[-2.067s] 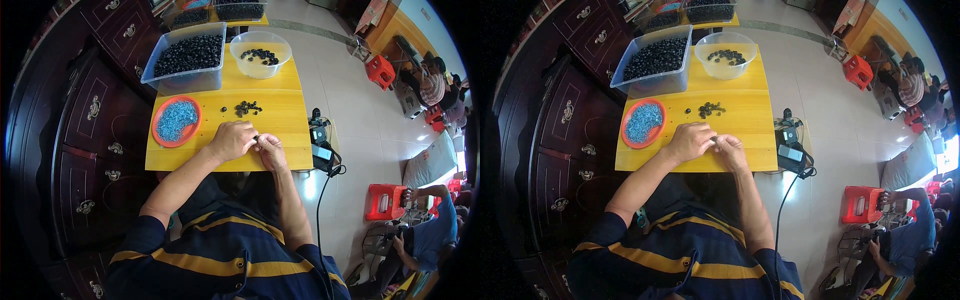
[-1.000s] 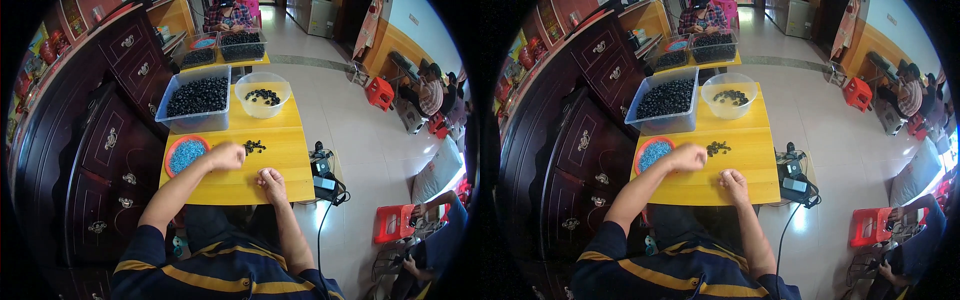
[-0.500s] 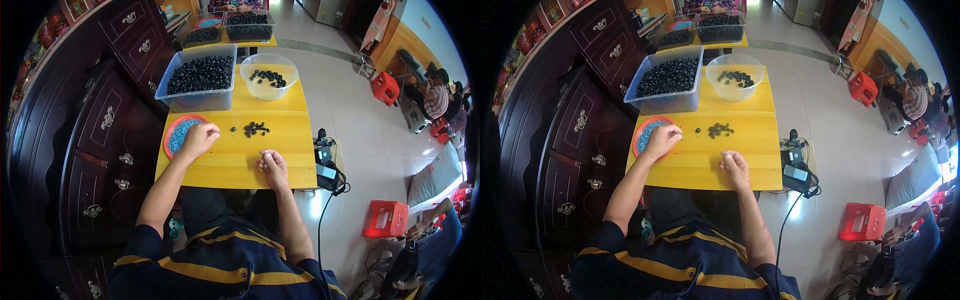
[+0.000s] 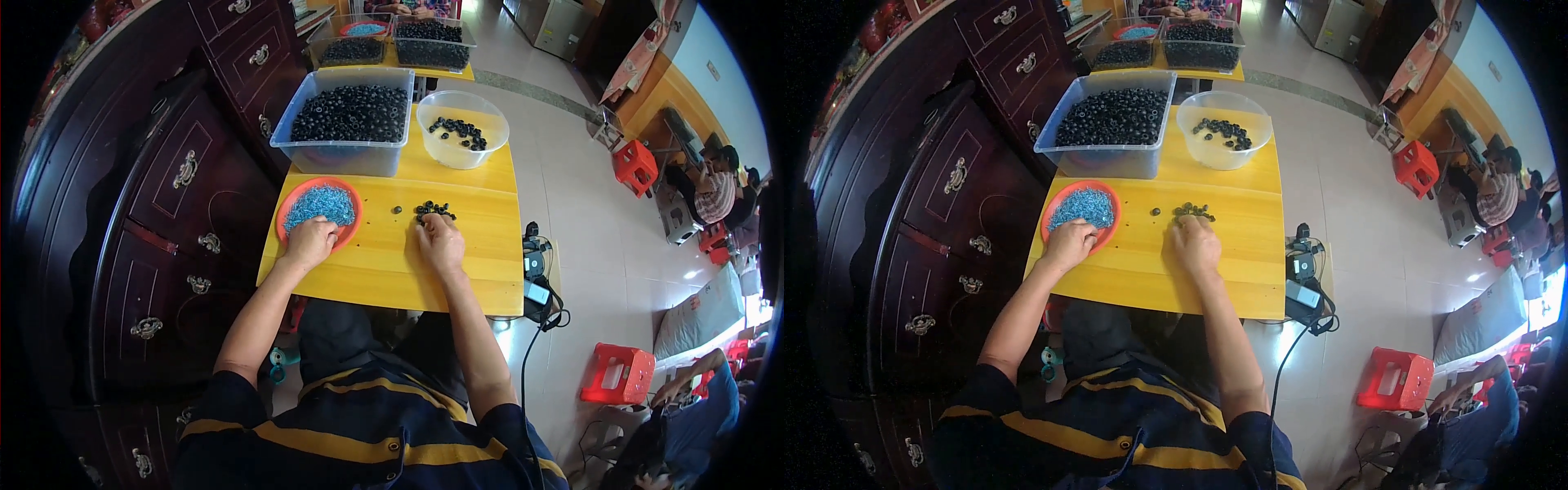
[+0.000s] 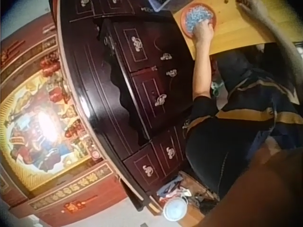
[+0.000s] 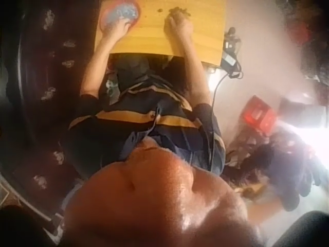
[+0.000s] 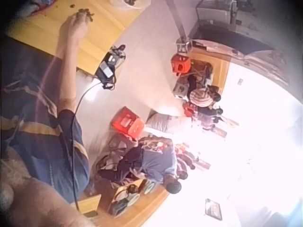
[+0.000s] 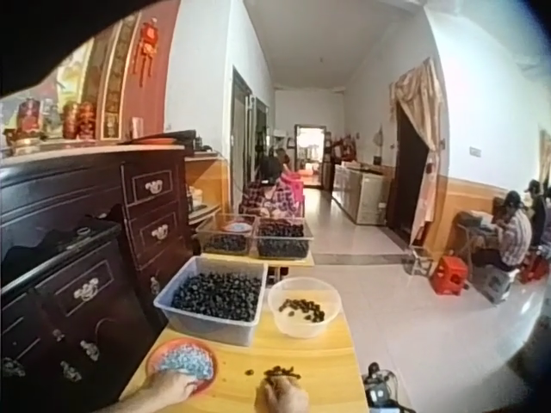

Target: The person assembles small components by picking up wire pieces from a dish and inserting them into black plastic caps by hand.

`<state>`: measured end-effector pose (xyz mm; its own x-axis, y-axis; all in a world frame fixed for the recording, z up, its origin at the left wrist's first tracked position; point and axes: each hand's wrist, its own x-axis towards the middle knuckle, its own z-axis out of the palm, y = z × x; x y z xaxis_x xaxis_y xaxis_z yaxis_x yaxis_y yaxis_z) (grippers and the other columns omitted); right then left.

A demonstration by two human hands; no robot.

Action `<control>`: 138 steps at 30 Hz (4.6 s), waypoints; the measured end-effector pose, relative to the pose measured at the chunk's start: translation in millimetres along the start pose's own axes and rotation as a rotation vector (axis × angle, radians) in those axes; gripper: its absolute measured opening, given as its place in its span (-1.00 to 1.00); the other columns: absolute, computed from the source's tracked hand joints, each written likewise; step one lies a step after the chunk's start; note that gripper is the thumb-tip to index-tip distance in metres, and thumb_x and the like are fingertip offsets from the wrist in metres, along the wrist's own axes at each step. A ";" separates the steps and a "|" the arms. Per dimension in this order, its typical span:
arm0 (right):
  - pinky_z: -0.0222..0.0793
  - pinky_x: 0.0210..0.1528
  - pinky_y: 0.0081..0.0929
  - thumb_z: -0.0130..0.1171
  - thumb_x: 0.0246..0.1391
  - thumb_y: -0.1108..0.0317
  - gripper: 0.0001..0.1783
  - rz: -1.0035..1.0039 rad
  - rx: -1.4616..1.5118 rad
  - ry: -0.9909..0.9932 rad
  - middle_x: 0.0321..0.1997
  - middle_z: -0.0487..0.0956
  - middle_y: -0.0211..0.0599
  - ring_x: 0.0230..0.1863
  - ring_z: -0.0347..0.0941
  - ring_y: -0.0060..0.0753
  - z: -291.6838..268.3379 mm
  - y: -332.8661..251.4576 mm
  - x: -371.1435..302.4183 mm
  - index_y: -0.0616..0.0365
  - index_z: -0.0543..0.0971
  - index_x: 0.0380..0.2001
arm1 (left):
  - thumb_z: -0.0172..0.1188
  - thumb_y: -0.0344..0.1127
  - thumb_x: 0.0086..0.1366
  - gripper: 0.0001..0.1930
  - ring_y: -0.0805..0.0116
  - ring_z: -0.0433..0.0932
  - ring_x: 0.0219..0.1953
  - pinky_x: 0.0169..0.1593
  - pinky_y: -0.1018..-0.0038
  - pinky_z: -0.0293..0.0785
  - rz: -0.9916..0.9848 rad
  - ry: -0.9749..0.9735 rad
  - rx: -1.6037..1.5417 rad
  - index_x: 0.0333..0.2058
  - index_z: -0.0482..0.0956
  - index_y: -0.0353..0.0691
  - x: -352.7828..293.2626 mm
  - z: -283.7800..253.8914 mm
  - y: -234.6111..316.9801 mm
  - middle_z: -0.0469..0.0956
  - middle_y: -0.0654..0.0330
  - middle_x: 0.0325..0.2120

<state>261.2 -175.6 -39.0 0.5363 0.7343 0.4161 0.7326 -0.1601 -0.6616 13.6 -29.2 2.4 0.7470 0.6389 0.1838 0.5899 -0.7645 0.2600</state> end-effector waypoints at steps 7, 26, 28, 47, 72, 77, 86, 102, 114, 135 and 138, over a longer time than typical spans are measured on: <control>0.48 -0.26 -0.11 0.22 0.05 0.22 -0.85 0.016 -0.097 -0.011 -0.26 0.56 -0.17 -0.29 0.54 0.05 9.8 -3.0 0.0 0.01 0.57 -0.33 | 0.23 -0.33 0.14 -0.92 0.03 0.58 -0.37 -0.31 0.11 0.52 -0.003 0.008 -0.002 -0.42 0.63 -0.17 0.0 2.5 -3.1 0.55 0.10 -0.42; 0.45 -0.26 -0.51 0.23 0.10 0.46 -0.85 0.139 0.365 0.036 -0.41 0.60 -0.21 -0.42 0.53 -0.45 -8.3 15.0 -22.8 0.24 0.60 -0.24 | 0.25 -0.34 0.12 -0.93 0.08 0.60 -0.34 -0.26 0.17 0.52 0.022 -0.013 0.038 -0.42 0.65 -0.16 6.6 3.0 -7.0 0.56 0.14 -0.41; 0.47 -0.27 -0.43 0.25 0.06 0.47 -0.85 0.059 0.352 0.073 -0.38 0.61 -0.17 -0.40 0.56 -0.29 -9.2 10.1 -21.3 0.19 0.61 -0.25 | 0.25 -0.32 0.13 -0.93 0.08 0.60 -0.34 -0.27 0.16 0.53 0.012 -0.031 0.060 -0.43 0.64 -0.16 8.5 4.7 -5.6 0.56 0.14 -0.42; 0.49 -0.20 -0.18 0.25 -0.01 0.35 -0.80 -0.164 -0.250 -0.085 -0.27 0.53 -0.26 -0.18 0.52 -0.13 13.3 1.6 28.0 -0.03 0.65 -0.25 | 0.16 -0.48 0.22 -0.92 0.03 0.57 -0.35 -0.29 0.24 0.49 0.095 0.213 -0.438 -0.39 0.43 -0.30 0.5 -27.6 10.6 0.54 0.05 -0.46; 0.40 -0.12 -0.62 0.20 0.15 0.54 -0.84 0.412 1.124 -0.076 -0.23 0.52 -0.49 -0.22 0.46 -0.64 -35.3 -1.4 -56.8 0.17 0.49 -0.21 | 0.17 -0.50 0.29 -0.96 0.72 0.39 -0.49 -0.38 0.70 0.35 -0.112 -0.095 -1.200 -0.29 0.55 -0.30 -12.1 25.3 87.6 0.49 0.42 -0.50; 0.42 -0.13 -0.63 0.23 0.14 0.55 -0.84 0.530 1.080 -0.116 -0.26 0.57 -0.46 -0.24 0.48 -0.63 -41.6 11.2 -68.4 0.19 0.53 -0.20 | 0.16 -0.54 0.27 -0.93 0.73 0.41 -0.47 -0.35 0.71 0.37 -0.078 -0.156 -1.189 -0.27 0.57 -0.30 -2.9 42.5 111.5 0.51 0.42 -0.48; 0.40 -0.12 -0.62 0.18 0.17 0.54 -0.81 0.464 1.124 -0.097 -0.22 0.58 -0.44 -0.19 0.47 -0.61 -37.9 22.0 -70.7 0.19 0.55 -0.13 | 0.17 -0.55 0.23 -0.90 0.66 0.46 -0.43 -0.31 0.66 0.41 -0.050 -0.109 -1.163 -0.27 0.61 -0.34 17.4 56.6 135.7 0.55 0.33 -0.42; 0.42 -0.14 -0.61 0.21 0.15 0.52 -0.73 0.446 1.186 -0.101 -0.16 0.60 -0.45 -0.20 0.47 -0.64 -36.6 28.1 -73.8 0.22 0.55 -0.05 | 0.24 -0.53 0.21 -0.94 0.65 0.52 -0.42 -0.30 0.65 0.47 0.075 -0.033 -0.999 -0.33 0.64 -0.31 25.0 52.4 160.5 0.62 0.32 -0.45; 0.44 -0.09 -0.59 0.25 0.13 0.52 -0.77 0.388 1.298 -0.312 -0.17 0.61 -0.38 -0.18 0.51 -0.57 -49.7 32.2 -71.8 0.21 0.55 -0.13 | 0.32 -0.51 0.17 -0.86 0.68 0.49 -0.40 -0.27 0.69 0.45 0.004 -0.512 -1.290 -0.30 0.57 -0.23 37.3 44.8 137.3 0.55 0.41 -0.43; 0.47 -0.08 -0.58 0.21 0.18 0.47 -0.77 0.515 1.821 -0.234 -0.11 0.58 -0.34 -0.17 0.52 -0.51 -56.7 38.7 -69.3 0.09 0.51 -0.09 | 0.21 -0.27 0.17 -0.81 0.01 0.60 -0.30 -0.23 0.17 0.53 0.199 0.069 -0.349 -0.25 0.65 -0.15 94.8 83.0 155.9 0.61 0.07 -0.37; 0.43 -0.10 -0.58 0.23 0.16 0.46 -0.75 0.556 1.796 -0.248 -0.16 0.57 -0.38 -0.20 0.49 -0.53 -59.3 34.6 -67.3 0.09 0.51 -0.08 | 0.20 -0.27 0.17 -0.84 0.00 0.59 -0.30 -0.23 0.13 0.52 0.196 0.078 -0.326 -0.30 0.64 -0.16 99.1 87.8 151.6 0.60 0.06 -0.37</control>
<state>275.3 -269.6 -52.9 0.3412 0.9397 -0.0217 -0.8095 0.2821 -0.5149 203.9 -89.3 -23.2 0.8030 0.4977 0.3280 0.3004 -0.8132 0.4985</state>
